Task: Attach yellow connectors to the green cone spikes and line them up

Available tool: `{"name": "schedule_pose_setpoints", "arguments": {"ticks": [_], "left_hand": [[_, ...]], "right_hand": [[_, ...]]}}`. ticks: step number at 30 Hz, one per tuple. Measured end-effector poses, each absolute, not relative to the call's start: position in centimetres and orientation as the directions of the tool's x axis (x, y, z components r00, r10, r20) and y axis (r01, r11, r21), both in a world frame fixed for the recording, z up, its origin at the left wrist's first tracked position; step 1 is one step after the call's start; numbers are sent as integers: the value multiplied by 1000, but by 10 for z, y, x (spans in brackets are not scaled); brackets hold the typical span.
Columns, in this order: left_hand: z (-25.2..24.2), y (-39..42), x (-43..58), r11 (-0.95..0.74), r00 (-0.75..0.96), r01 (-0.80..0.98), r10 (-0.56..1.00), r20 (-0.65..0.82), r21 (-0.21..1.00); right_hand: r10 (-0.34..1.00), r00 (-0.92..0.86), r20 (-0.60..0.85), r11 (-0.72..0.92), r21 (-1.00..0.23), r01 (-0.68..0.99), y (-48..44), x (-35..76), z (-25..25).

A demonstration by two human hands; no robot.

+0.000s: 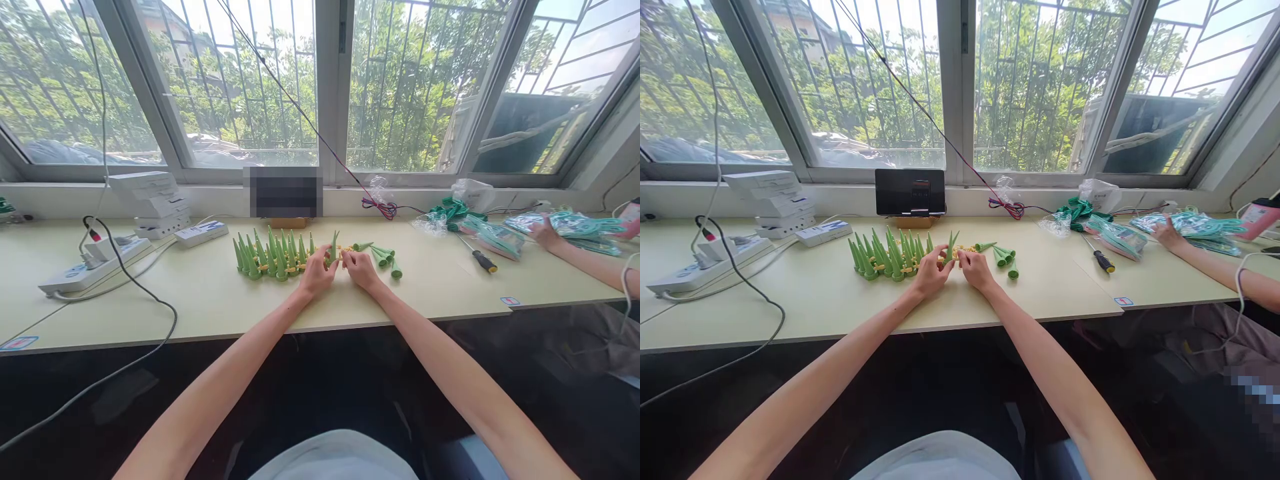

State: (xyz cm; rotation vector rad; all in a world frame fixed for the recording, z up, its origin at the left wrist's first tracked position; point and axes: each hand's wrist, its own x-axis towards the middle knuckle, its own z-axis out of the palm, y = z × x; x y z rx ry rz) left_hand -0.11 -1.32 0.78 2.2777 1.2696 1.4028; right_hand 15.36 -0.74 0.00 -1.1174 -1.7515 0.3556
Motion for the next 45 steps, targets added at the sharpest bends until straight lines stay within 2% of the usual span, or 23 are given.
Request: {"name": "schedule_pose_setpoints", "arguments": {"ticks": [9,14,23,32,45], "left_hand": [[6,-11,-1,-600,178,580,754,633,551],[5,-10,-1,-589,149,578,757,636,565],[6,-10,-1,-584,138,571,762,633,578],[4,-10,-1,-594,169,575,759,629,562],[8,-11,0,-580,117,581,754,647,571]], "right_hand": [[779,-44,626,564,-667,487,-10,153,2],[784,-51,619,581,-702,412,-11,153,2],[792,-77,606,582,-710,396,-9,153,0],[804,-55,592,525,-664,532,-7,153,0],[806,-80,587,563,-716,414,-10,153,1]]}}
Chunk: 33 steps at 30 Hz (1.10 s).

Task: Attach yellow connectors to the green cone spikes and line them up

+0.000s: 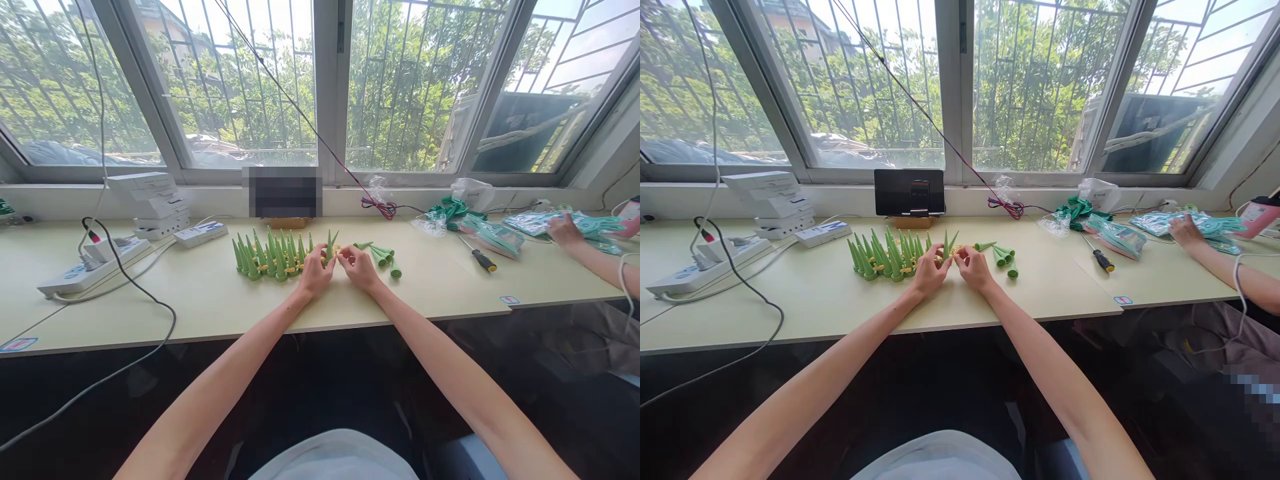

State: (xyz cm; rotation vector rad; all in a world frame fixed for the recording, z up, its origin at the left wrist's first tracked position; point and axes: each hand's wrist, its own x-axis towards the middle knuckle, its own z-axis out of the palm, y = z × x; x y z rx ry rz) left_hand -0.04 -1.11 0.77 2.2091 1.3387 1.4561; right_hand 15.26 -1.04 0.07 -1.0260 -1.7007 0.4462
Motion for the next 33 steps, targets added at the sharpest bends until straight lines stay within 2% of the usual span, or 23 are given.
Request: {"name": "schedule_pose_setpoints", "arguments": {"ticks": [6,16,25,33], "left_hand": [[9,-12,0,-586,125,575,753,646,571],[8,-12,-1,-588,164,570,766,622,573],[8,-11,-1,-582,136,581,758,637,568],[10,-13,-1,-603,154,582,741,654,546]], "right_hand": [[805,-88,586,564,-713,415,-9,153,1],[808,-88,583,538,-667,515,-8,153,1],[802,-103,588,574,-712,405,-9,153,-1],[802,-120,585,580,-716,388,-8,153,-2]]}}
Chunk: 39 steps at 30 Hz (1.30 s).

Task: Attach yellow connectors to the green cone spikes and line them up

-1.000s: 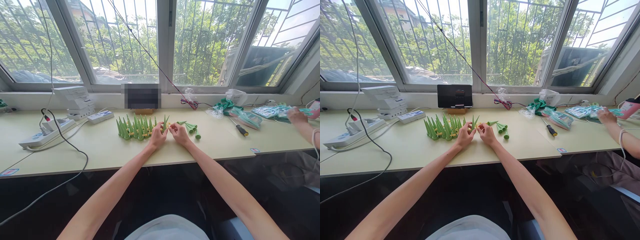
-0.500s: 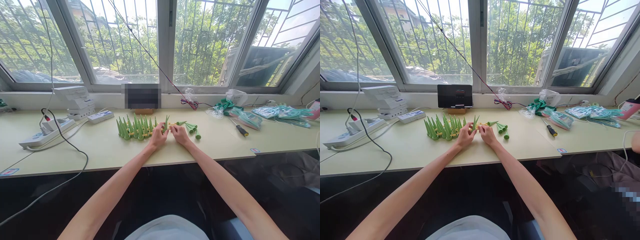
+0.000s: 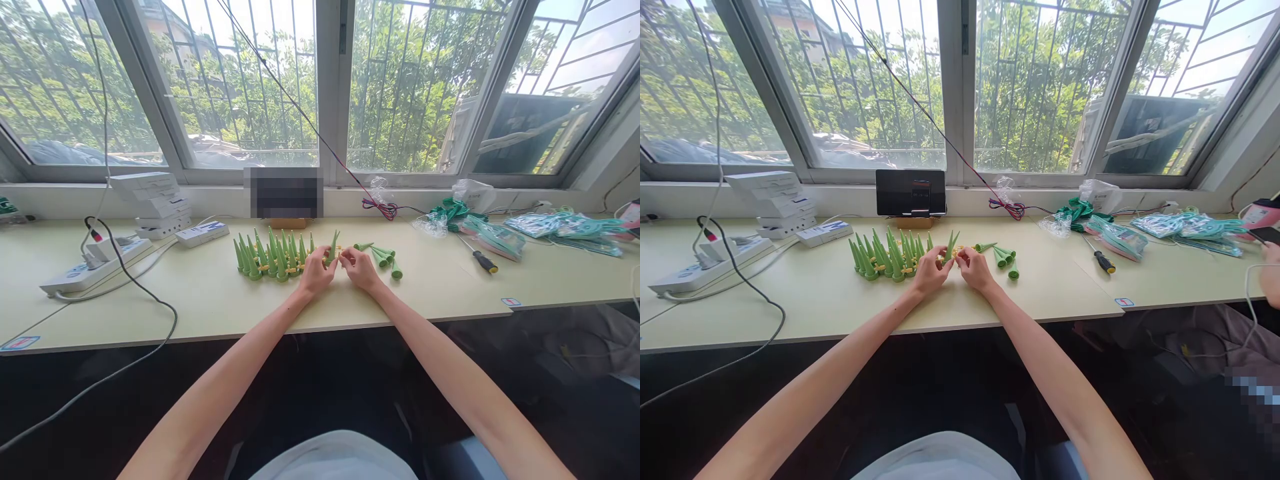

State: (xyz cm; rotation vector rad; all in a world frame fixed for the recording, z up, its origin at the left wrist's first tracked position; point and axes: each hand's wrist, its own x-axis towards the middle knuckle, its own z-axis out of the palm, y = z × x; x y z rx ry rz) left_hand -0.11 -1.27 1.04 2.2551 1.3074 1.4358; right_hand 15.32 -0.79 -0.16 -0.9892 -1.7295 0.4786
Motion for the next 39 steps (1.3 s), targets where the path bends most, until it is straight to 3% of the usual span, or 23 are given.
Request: {"name": "schedule_pose_setpoints", "arguments": {"ticks": [14,39], "left_hand": [[14,-18,-1,-620,163,583,723,671,526],[17,-20,-2,-522,189,656,813,551,545]], "right_hand": [[799,-131,586,584,-707,398,-8,153,-2],[780,-169,603,609,-667,429,-10,154,-1]]}}
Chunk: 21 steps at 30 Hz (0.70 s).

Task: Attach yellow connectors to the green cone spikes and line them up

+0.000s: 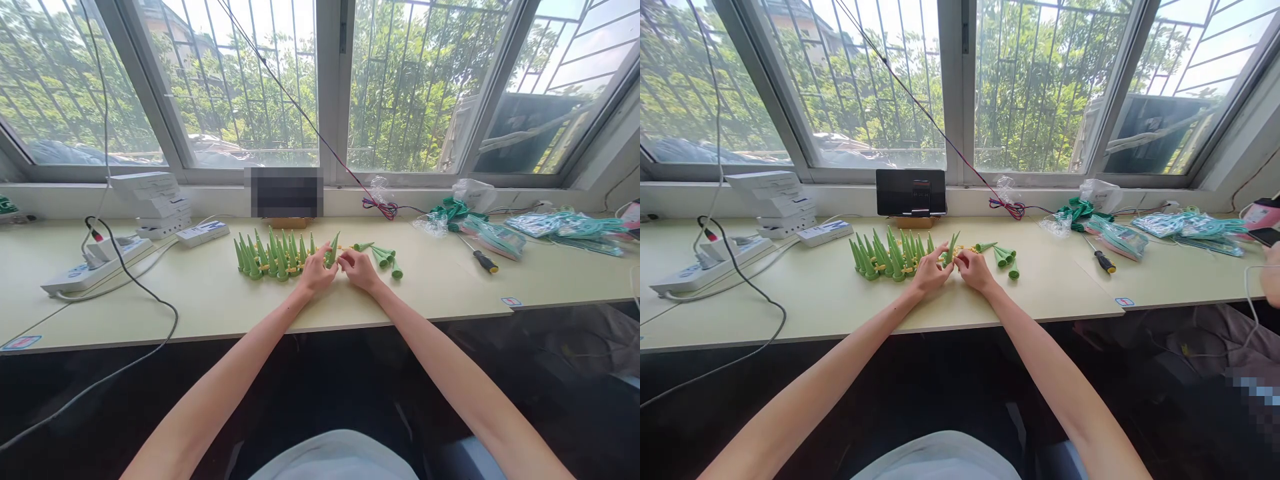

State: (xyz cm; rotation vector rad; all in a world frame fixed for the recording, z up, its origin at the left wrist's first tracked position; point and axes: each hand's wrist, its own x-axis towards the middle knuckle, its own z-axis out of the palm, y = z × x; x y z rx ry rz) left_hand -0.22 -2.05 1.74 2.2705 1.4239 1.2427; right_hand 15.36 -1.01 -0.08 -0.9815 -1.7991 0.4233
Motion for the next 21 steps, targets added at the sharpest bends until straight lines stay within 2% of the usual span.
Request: {"name": "schedule_pose_setpoints", "arguments": {"ticks": [9,21], "left_hand": [[18,-20,-3,-466,198,686,859,472,559],[15,-16,-2,-503,214,639,843,494,582]], "right_hand": [[780,-170,602,608,-667,431,-11,153,0],[791,-111,602,587,-695,415,-12,154,3]]}}
